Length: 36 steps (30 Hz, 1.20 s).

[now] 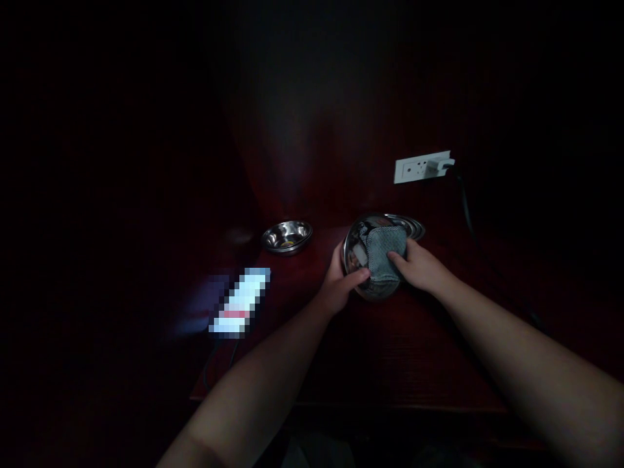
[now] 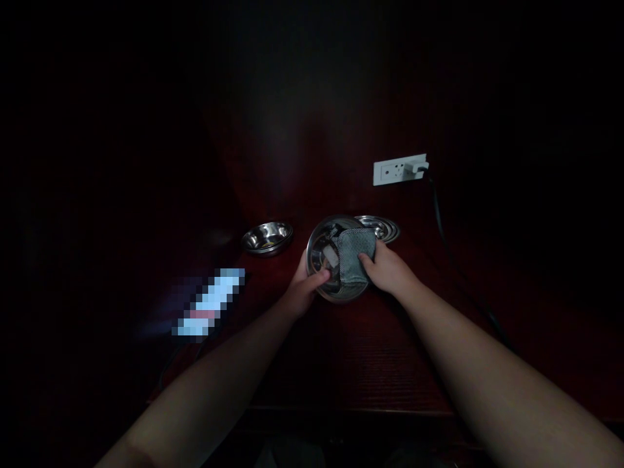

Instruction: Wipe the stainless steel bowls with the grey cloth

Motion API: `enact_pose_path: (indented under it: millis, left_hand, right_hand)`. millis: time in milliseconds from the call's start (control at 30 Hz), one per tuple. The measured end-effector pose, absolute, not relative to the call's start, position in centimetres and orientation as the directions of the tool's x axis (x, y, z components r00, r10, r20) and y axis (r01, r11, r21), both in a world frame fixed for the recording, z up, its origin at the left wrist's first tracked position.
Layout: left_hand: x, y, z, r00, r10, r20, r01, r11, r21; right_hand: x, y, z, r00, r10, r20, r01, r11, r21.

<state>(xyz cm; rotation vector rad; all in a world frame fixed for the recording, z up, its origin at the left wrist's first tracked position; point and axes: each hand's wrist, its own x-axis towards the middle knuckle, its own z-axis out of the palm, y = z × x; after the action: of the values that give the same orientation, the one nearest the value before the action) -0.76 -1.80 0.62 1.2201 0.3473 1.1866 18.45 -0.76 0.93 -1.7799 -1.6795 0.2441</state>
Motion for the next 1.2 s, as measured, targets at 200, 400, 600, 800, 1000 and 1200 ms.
enact_pose_path:
  millis: [200,400,600,800,1000,1200]
  left_hand:
    - [-1.0,-1.5,0.3,0.415,0.888,0.197,-0.483,0.032,0.875]
    - [-1.3,-1.3,0.1,0.465,0.877,0.122,-0.450,0.115,0.886]
    - [-1.6,-1.1,-0.1,0.479,0.873,0.093,-0.430,0.142,0.891]
    - [-1.9,-0.9,-0.1,0.487,0.871,0.060,-0.432,0.180,0.884]
    - [-1.4,-0.7,-0.4,0.468,0.884,0.008,-0.430,0.219,0.876]
    - [-0.8,0.2,-0.6,0.248,0.969,-0.018,-0.528,0.150,0.836]
  right_hand:
    - [18.4,-0.8,1.0,0.168,0.927,0.334,0.796,0.073,-0.601]
    - [18.5,-0.9,1.1,0.179,0.915,0.361,0.773,0.096,-0.627]
    - [18.5,-1.1,1.3,0.185,0.903,0.388,0.760,0.119,-0.639]
    - [18.6,-0.9,1.4,0.166,0.914,0.370,0.708,0.151,-0.690]
    - [18.6,-0.7,1.0,0.166,0.927,0.336,0.686,0.137,-0.715]
    - [18.3,-1.1,1.5,0.200,0.920,0.338,0.700,0.107,-0.706]
